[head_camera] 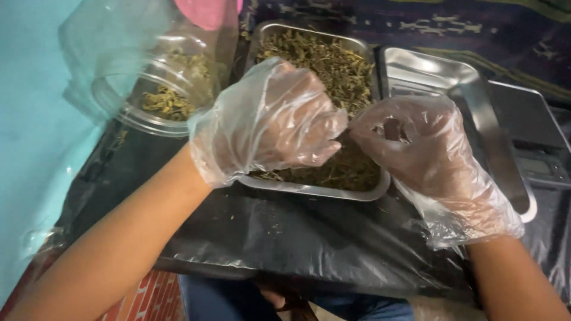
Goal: Sorting dried tea leaves by manually removing stems and twigs and placing them into a separate metal tray.
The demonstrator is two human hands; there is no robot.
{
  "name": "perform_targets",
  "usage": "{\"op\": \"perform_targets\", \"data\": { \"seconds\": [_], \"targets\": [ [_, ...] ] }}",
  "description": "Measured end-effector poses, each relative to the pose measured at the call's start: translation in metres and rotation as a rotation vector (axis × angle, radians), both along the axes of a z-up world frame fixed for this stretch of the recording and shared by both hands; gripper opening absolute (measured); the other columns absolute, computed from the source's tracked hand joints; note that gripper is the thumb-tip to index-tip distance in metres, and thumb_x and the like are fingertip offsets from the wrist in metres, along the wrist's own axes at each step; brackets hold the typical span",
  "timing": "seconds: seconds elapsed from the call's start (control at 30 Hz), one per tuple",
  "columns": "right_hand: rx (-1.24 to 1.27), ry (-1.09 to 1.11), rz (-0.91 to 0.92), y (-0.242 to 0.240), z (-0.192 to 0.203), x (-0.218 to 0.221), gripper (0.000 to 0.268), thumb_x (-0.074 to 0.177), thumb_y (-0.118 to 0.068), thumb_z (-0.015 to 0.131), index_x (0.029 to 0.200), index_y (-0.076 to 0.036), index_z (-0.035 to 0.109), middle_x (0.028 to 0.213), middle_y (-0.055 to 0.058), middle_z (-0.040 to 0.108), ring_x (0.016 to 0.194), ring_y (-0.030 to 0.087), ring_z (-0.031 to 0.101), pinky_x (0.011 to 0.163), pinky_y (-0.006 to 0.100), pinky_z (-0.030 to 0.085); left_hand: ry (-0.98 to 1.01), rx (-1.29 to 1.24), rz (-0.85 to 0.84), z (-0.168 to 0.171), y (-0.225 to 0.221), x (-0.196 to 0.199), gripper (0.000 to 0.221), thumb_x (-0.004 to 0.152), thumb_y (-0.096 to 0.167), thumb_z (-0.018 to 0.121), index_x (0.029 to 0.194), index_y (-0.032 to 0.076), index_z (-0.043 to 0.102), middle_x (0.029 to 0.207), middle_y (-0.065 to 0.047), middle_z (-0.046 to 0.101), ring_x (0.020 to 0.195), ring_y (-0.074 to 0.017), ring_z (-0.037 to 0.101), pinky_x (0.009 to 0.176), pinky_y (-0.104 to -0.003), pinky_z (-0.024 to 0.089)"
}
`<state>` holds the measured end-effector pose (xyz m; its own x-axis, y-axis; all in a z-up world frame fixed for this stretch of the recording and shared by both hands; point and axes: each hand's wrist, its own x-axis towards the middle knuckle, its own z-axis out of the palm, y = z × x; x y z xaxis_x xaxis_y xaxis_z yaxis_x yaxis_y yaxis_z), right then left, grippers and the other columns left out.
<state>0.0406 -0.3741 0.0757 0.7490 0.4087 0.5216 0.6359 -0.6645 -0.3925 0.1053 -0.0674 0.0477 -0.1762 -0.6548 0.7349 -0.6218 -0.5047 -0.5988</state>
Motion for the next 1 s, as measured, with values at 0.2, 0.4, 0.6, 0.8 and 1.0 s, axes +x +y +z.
{"op": "perform_targets", "data": {
  "seconds": [0.2, 0.4, 0.6, 0.8, 1.0],
  "targets": [
    [-0.005, -0.043, 0.092, -0.039, 0.019, -0.012, 0.029, 0.110, 0.023, 0.072, 0.103, -0.005, 0.076, 0.080, 0.004, 0.077, 0.050, 0.007, 0.051, 0.042, 0.021, 0.037, -0.004, 0.031, -0.049, 0.007, -0.019, 0.007, 0.021, 0.118, 0.022, 0.059, 0.137, 0.014, 0.063, 0.100, -0.003, 0.064, 0.090, -0.0226, 0.064, 0.074, -0.036, 0.055],
    [-0.268, 0.139, -0.410, -0.101, 0.013, -0.020, 0.012, 0.117, -0.014, 0.085, 0.110, -0.005, 0.088, 0.093, 0.011, 0.085, 0.049, 0.018, 0.065, 0.042, 0.031, 0.051, 0.047, 0.001, -0.041, 0.009, -0.023, 0.005, 0.024, 0.121, 0.027, 0.049, 0.132, 0.014, 0.067, 0.097, -0.002, 0.063, 0.090, -0.0238, 0.065, 0.075, -0.040, 0.054],
    [-0.369, -0.048, -0.237, -0.043, 0.033, -0.035, 0.006, 0.115, -0.002, 0.087, 0.111, -0.001, 0.090, 0.105, 0.020, 0.089, 0.069, 0.018, 0.083, 0.061, 0.029, 0.071, 0.052, -0.019, -0.030, -0.002, -0.022, 0.000, 0.024, 0.121, 0.026, 0.050, 0.131, 0.014, 0.067, 0.097, -0.002, 0.063, 0.089, -0.0235, 0.065, 0.075, -0.039, 0.054],
    [-0.481, 0.473, -0.323, 0.026, 0.016, -0.028, 0.037, 0.106, -0.044, 0.073, 0.136, -0.026, 0.086, 0.138, -0.003, 0.086, 0.116, 0.015, 0.085, 0.104, 0.039, 0.067, 0.055, -0.031, -0.012, -0.007, -0.012, -0.003, 0.023, 0.120, 0.026, 0.050, 0.131, 0.015, 0.067, 0.096, -0.001, 0.062, 0.089, -0.0232, 0.065, 0.074, -0.039, 0.054],
    [-0.570, -0.109, -0.179, 0.032, -0.018, -0.014, 0.015, 0.114, -0.023, 0.079, 0.110, -0.010, 0.085, 0.106, 0.008, 0.085, 0.087, 0.020, 0.081, 0.071, 0.032, 0.068, 0.059, -0.054, 0.005, -0.022, 0.008, 0.004, 0.022, 0.120, 0.025, 0.050, 0.130, 0.015, 0.067, 0.095, -0.001, 0.062, 0.089, -0.0229, 0.064, 0.074, -0.039, 0.054]
  ]
}}
